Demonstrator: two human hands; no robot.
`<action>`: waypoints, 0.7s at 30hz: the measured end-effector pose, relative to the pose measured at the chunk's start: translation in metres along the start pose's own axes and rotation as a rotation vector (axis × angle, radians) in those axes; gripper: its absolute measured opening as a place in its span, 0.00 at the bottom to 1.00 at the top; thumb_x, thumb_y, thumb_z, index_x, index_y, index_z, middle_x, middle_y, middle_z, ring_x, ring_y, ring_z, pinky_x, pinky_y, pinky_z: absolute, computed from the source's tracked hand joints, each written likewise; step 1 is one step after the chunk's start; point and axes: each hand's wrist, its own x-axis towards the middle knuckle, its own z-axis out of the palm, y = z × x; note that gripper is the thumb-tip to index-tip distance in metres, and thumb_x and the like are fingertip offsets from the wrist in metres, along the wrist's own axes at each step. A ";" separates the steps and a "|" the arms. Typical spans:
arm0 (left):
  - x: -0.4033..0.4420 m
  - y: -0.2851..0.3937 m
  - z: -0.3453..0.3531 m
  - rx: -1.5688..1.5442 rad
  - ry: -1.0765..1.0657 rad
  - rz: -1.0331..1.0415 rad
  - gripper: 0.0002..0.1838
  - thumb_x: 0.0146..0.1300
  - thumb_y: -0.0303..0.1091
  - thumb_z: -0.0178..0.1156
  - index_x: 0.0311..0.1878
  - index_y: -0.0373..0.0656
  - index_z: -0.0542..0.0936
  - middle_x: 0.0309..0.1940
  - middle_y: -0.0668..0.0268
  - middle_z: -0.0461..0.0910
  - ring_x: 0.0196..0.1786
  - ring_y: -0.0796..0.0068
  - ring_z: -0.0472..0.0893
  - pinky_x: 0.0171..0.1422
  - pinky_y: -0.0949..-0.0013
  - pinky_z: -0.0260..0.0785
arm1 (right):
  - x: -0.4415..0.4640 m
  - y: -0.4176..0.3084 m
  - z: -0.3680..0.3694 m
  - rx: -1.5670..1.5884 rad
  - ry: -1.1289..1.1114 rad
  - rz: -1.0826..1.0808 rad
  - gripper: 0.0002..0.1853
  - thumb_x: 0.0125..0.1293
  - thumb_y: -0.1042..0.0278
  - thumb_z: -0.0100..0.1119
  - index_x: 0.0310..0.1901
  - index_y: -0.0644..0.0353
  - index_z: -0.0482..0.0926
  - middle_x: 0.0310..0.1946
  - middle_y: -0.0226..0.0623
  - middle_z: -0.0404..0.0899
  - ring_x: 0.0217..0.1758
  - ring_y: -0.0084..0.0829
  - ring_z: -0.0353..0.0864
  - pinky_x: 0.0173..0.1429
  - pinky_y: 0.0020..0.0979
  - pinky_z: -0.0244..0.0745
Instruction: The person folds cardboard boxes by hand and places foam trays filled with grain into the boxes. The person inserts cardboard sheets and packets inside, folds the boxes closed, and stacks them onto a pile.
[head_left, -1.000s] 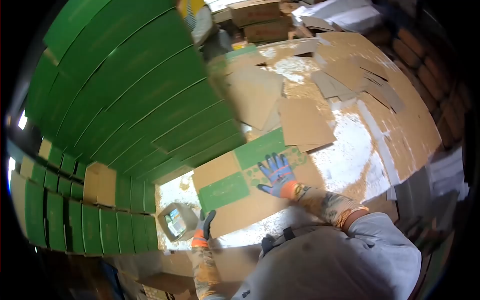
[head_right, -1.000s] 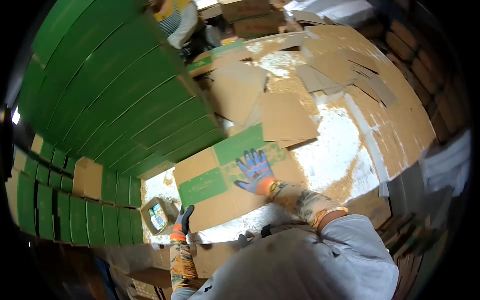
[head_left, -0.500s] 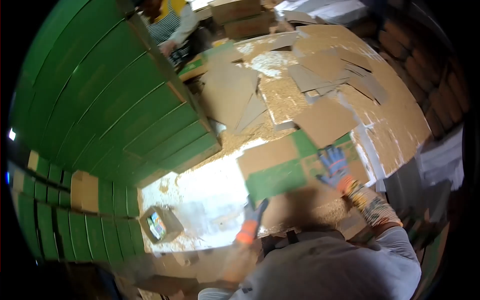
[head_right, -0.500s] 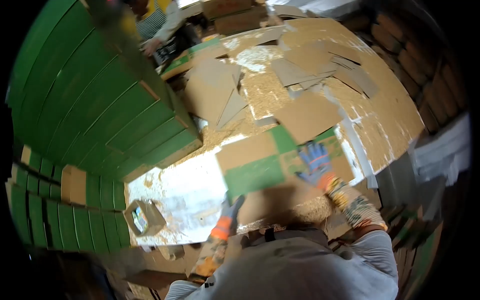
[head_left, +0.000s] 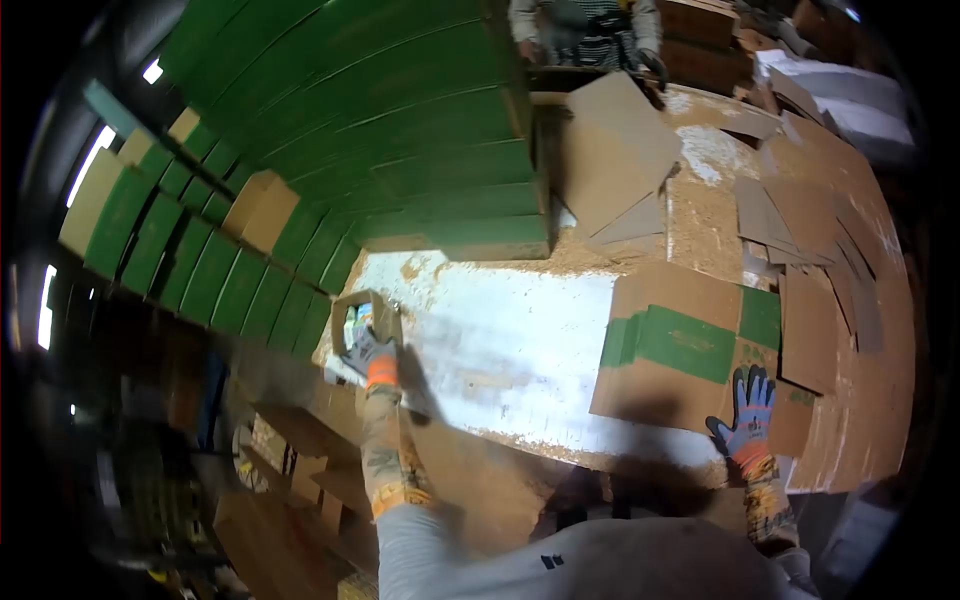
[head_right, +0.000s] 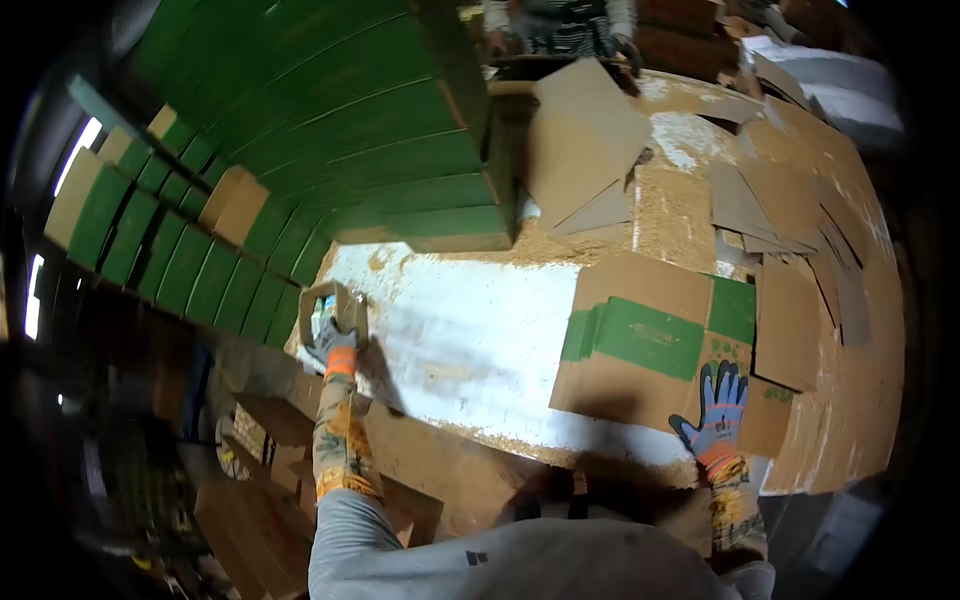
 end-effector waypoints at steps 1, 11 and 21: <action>0.010 -0.008 0.009 -0.018 -0.021 0.069 0.35 0.53 0.60 0.56 0.60 0.48 0.72 0.61 0.60 0.71 0.62 0.58 0.70 0.68 0.39 0.47 | 0.001 -0.001 -0.004 -0.002 0.003 0.047 0.55 0.49 0.29 0.55 0.71 0.61 0.50 0.71 0.58 0.46 0.74 0.55 0.43 0.74 0.53 0.35; -0.162 0.038 -0.016 -0.688 -0.050 0.432 0.13 0.52 0.35 0.65 0.41 0.42 0.83 0.33 0.58 0.83 0.37 0.58 0.81 0.47 0.62 0.72 | -0.003 0.001 -0.030 -0.118 -0.311 -0.010 0.65 0.42 0.19 0.52 0.73 0.57 0.40 0.73 0.58 0.34 0.76 0.55 0.32 0.73 0.56 0.28; -0.298 0.195 -0.168 -0.455 0.121 1.037 0.51 0.40 0.53 0.70 0.70 0.53 0.60 0.66 0.49 0.59 0.68 0.50 0.58 0.72 0.46 0.44 | -0.027 0.032 -0.026 -0.089 -0.274 -0.204 0.56 0.47 0.28 0.57 0.73 0.49 0.46 0.73 0.55 0.41 0.76 0.51 0.38 0.74 0.53 0.32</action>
